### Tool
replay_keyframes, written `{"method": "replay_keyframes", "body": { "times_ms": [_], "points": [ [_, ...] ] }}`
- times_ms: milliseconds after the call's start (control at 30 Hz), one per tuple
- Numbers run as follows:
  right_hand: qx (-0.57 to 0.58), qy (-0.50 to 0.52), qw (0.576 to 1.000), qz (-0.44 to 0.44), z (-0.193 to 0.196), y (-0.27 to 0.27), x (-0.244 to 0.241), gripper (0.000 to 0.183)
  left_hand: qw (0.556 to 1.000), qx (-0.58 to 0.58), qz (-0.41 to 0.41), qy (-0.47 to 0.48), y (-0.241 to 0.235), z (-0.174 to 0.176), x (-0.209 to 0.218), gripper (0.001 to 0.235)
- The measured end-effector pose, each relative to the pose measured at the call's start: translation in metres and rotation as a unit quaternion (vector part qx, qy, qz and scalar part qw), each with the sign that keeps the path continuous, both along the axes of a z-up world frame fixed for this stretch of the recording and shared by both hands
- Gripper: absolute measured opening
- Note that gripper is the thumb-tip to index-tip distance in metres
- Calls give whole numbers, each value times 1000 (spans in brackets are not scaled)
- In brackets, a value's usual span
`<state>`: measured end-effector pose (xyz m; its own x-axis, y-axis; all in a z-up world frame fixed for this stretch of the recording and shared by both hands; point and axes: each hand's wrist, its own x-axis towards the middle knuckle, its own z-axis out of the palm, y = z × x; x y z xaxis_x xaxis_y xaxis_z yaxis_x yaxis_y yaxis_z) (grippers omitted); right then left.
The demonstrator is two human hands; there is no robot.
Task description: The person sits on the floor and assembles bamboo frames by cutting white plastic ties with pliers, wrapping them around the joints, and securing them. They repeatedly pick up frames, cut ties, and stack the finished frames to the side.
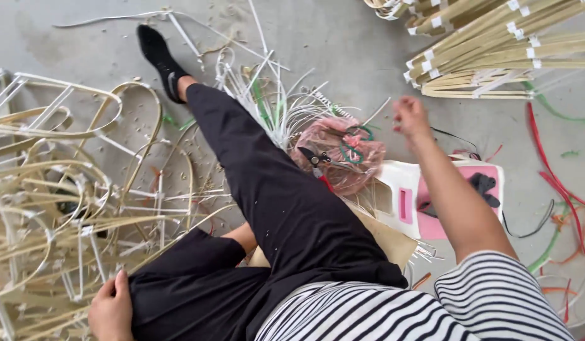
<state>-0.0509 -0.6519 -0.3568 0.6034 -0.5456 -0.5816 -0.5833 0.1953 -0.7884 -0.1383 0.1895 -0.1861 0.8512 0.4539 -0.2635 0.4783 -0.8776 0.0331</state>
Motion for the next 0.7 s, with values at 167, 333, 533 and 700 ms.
{"method": "replay_keyframes", "body": {
  "times_ms": [167, 333, 533, 700],
  "points": [
    [-28, 15, 983, -178, -8, -101, 28, 59, 1000, 1, 11, 23, 25, -21, 3, 51],
    [38, -45, 947, -315, -34, -148, 76, 62, 999, 7, 41, 23, 12, -10, 4, 52],
    [141, -177, 957, -183, -77, -47, 119, 23, 997, 25, 59, 33, -17, 10, 15, 51],
    [280, -188, 941, 42, 71, 206, 99, 24, 996, 22, 78, 26, -34, 22, 21, 49]
  ]
}}
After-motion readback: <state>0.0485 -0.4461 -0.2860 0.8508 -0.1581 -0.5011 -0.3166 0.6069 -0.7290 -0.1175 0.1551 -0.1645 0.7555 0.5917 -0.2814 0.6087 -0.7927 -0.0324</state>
